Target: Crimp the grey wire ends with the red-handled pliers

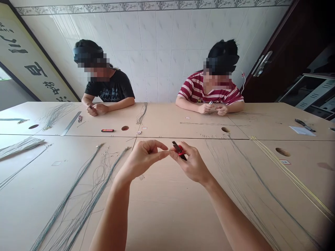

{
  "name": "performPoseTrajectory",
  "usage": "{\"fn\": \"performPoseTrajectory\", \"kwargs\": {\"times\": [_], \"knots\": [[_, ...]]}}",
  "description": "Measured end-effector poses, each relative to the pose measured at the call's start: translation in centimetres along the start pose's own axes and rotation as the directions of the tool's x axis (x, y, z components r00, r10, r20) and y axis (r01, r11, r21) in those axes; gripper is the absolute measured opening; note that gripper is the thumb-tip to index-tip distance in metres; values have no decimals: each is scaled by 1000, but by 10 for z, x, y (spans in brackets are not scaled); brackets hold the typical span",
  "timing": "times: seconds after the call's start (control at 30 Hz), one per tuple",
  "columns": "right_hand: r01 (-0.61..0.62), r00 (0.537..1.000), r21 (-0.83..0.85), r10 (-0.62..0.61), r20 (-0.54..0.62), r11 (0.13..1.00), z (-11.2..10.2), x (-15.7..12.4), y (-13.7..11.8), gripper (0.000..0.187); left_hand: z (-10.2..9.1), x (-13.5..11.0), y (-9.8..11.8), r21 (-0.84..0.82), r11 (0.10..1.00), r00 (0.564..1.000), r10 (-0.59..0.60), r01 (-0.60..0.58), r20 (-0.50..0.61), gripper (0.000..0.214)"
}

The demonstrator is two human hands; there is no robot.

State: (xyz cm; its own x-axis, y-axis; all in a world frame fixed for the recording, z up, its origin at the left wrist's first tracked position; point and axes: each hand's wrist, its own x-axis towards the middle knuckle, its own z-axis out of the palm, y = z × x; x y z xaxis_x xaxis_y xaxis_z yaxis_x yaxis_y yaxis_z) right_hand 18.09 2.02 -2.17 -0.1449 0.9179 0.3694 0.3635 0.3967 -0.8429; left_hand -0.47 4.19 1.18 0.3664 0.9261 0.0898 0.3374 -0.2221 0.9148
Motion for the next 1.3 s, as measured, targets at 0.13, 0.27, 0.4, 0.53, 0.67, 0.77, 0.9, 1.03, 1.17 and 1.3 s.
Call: {"fn": "performPoseTrajectory", "kwargs": {"times": [0.13,0.27,0.4,0.53,0.67,0.77,0.9,1.03,1.17,1.3], "knots": [[11,1000,7,-11,-8,1000,1,-1,2,27,6,0,-2,-12,1000,1000,-5,4,-26,22],[23,1000,9,-23,-13,1000,0,-2,1,30,12,0,-4,-36,999,998,6,-8,-57,20],[33,999,-7,-33,-25,999,-3,-5,0,33,15,0,-1,-16,1000,1000,-18,17,-14,22],[25,999,-10,-25,-25,1000,-6,-9,-1,29,13,-2,5,6,1000,1000,-2,2,-5,26],[38,999,-1,-38,-37,999,-7,-10,-5,23,6,-4,8,13,1000,1000,6,-7,24,31],[42,998,3,-42,-38,999,-7,-11,-7,22,4,-6,6,4,1000,998,0,0,57,28],[42,999,-11,-42,-33,999,-8,-14,-7,23,7,-6,5,-14,1000,999,18,-17,50,21],[45,999,-25,-46,-28,999,-8,-14,-7,23,10,-7,8,-23,999,999,32,-32,39,17],[49,998,-30,-50,-32,998,-8,-14,-9,24,13,-7,13,-2,999,998,37,-37,45,18],[109,992,-89,-114,-49,990,-9,-15,-6,19,14,-7,16,22,1000,998,21,-22,53,18]]}}
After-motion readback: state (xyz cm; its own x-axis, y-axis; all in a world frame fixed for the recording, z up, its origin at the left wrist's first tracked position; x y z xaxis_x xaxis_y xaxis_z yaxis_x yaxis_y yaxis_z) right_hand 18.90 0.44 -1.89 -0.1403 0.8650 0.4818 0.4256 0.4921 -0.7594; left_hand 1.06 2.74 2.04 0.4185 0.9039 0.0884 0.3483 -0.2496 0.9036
